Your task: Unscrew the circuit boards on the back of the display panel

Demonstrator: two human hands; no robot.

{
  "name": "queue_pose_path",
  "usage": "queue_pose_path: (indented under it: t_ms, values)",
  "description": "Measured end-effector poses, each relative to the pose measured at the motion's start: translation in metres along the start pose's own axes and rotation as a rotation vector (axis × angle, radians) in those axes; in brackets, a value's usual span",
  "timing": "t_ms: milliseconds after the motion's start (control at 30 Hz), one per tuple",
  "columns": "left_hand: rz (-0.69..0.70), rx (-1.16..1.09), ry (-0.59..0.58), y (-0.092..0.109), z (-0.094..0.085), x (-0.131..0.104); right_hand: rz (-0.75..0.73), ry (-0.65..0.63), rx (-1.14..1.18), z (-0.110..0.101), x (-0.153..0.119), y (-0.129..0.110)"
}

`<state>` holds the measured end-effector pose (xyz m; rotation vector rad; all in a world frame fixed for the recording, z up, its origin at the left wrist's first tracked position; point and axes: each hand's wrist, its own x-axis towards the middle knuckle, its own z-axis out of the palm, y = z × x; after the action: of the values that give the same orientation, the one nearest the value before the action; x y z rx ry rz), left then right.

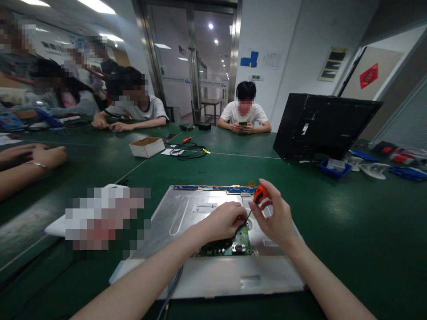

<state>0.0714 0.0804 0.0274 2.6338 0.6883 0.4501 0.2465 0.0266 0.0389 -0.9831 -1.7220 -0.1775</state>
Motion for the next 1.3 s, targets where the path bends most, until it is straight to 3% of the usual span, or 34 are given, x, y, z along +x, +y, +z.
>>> queue_pose_path:
  t_ms: [167,433,900,1300]
  values:
    - [-0.007,0.009,0.005,0.0026,-0.0019,-0.0010,0.031,-0.027,0.027,-0.0009,0.0010,-0.0035]
    - [-0.005,0.004,0.008,-0.0006,-0.0001,-0.0005,-0.035,0.039,0.002,0.0017,0.0004,0.0024]
    - [-0.005,0.014,0.009,0.0007,0.0003,-0.0005,0.017,-0.029,0.047,-0.0003,0.0000,-0.0012]
    - [0.000,0.003,0.006,-0.0001,0.0001,-0.0007,0.000,0.022,-0.012,0.0029,-0.0021,0.0040]
